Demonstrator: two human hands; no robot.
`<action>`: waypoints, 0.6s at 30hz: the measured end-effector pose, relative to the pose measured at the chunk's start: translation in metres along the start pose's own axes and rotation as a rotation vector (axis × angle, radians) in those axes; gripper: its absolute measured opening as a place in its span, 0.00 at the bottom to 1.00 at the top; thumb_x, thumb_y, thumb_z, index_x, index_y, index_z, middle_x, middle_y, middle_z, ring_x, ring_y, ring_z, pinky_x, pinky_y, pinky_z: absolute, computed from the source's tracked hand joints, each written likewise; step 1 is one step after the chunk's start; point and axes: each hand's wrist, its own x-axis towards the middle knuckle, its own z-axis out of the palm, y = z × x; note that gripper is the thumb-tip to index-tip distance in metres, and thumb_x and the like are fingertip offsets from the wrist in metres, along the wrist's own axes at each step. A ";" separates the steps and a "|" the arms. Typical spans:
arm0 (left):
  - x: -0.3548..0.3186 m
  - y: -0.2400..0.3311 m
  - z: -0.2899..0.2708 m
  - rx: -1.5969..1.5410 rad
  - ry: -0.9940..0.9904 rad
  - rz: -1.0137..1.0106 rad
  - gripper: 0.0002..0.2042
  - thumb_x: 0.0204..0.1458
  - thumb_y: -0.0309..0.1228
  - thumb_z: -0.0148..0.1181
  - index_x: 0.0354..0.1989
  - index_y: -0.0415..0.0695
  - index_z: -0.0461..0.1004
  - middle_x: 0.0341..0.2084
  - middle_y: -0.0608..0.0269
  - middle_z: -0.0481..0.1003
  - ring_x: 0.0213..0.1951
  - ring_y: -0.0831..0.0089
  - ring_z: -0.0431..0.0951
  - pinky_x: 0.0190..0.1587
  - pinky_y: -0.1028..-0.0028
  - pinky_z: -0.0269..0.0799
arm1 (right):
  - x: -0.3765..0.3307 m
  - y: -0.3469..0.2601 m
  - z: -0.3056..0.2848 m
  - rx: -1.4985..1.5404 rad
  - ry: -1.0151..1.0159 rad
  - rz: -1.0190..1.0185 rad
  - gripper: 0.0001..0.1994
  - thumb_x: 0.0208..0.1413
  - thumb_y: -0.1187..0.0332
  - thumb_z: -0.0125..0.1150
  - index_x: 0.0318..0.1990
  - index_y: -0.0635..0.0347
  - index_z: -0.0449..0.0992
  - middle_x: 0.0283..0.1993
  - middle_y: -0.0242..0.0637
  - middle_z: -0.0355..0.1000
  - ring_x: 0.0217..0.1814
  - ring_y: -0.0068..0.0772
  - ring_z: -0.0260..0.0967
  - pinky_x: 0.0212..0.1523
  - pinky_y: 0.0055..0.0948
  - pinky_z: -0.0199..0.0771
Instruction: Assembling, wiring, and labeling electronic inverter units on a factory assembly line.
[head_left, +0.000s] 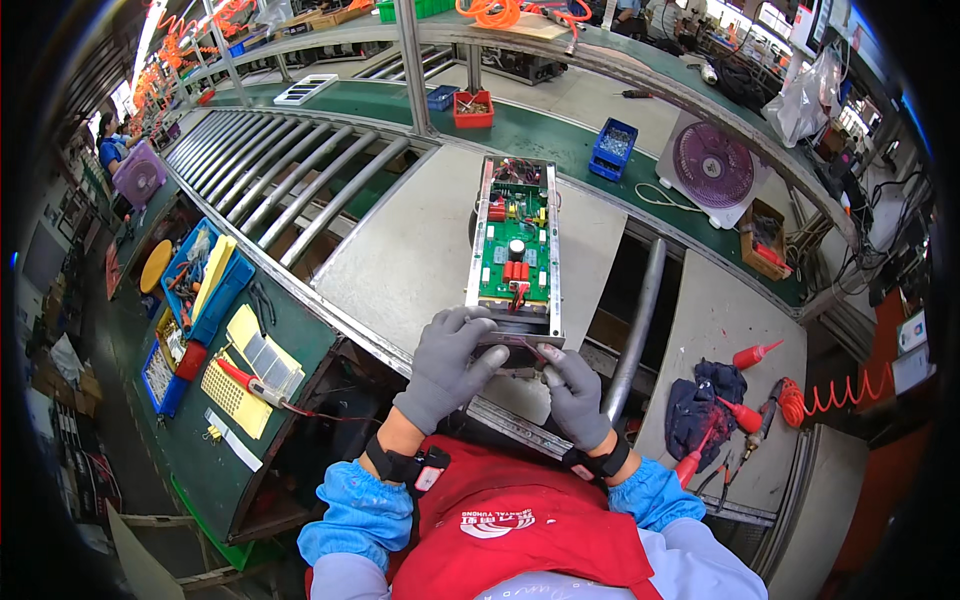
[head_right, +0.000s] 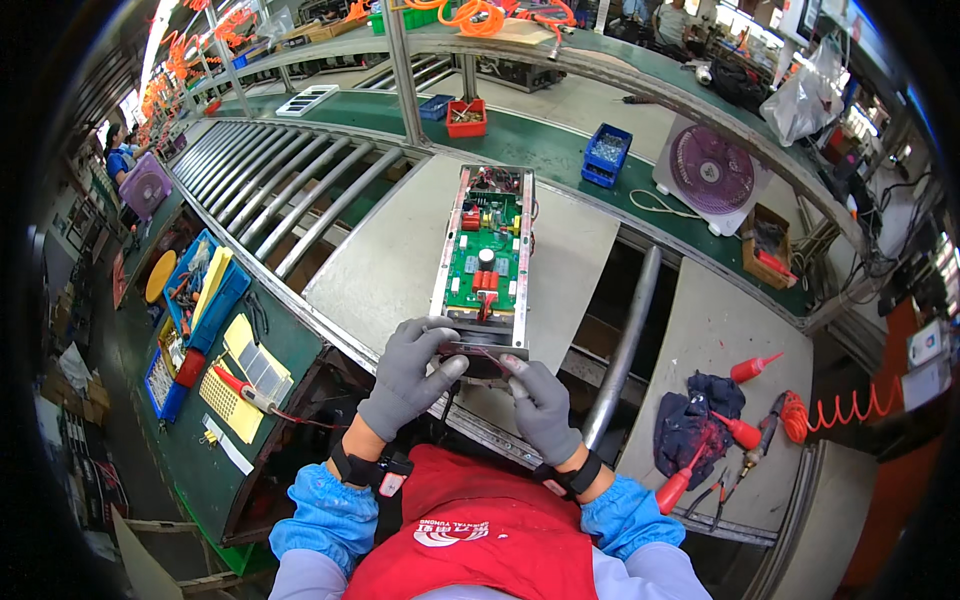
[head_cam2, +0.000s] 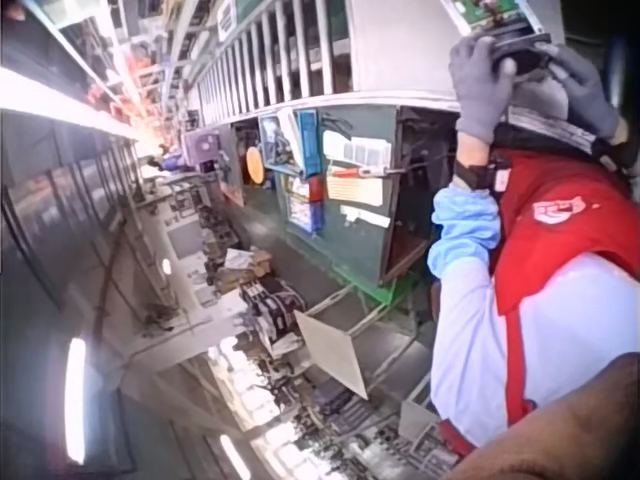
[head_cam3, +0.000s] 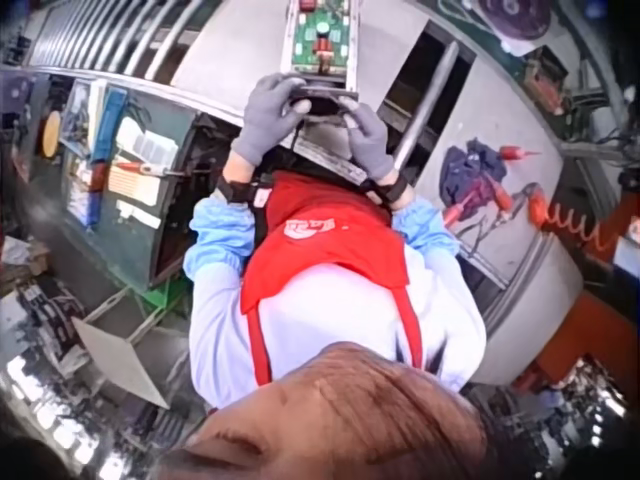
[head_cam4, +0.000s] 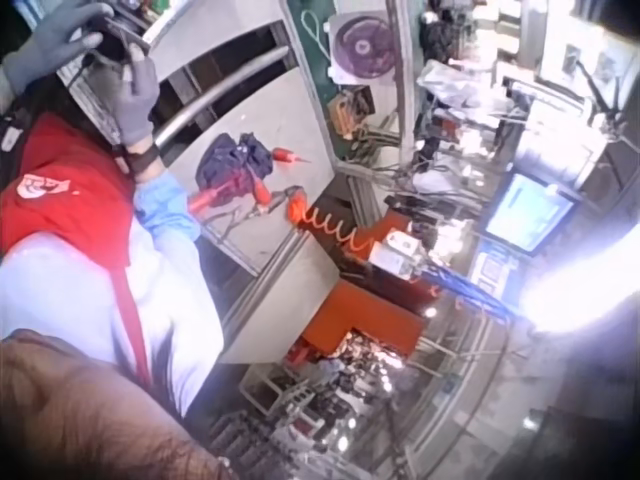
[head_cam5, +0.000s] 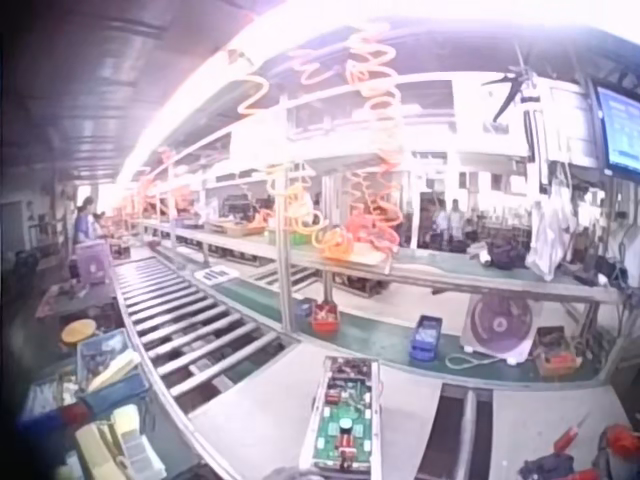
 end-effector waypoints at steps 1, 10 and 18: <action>0.000 0.000 0.000 -0.004 0.009 0.000 0.17 0.50 0.39 0.64 0.42 0.40 0.76 0.45 0.51 0.75 0.48 0.52 0.74 0.50 0.60 0.71 | 0.000 0.000 0.000 0.001 0.000 -0.002 0.20 0.52 0.84 0.54 0.52 0.58 0.78 0.31 0.41 0.71 0.31 0.35 0.71 0.33 0.28 0.70; 0.002 0.001 0.006 0.037 0.068 0.000 0.16 0.50 0.41 0.66 0.38 0.41 0.76 0.41 0.55 0.76 0.44 0.55 0.74 0.46 0.61 0.71 | 0.000 0.000 0.001 0.006 0.000 -0.005 0.19 0.53 0.84 0.55 0.51 0.58 0.78 0.32 0.41 0.72 0.31 0.36 0.72 0.33 0.29 0.71; 0.010 0.000 0.021 0.188 0.153 0.043 0.20 0.44 0.48 0.70 0.26 0.43 0.73 0.31 0.60 0.75 0.37 0.57 0.74 0.40 0.62 0.69 | -0.003 0.001 -0.004 -0.106 0.077 -0.077 0.17 0.53 0.81 0.56 0.51 0.60 0.77 0.34 0.45 0.73 0.32 0.43 0.72 0.34 0.31 0.72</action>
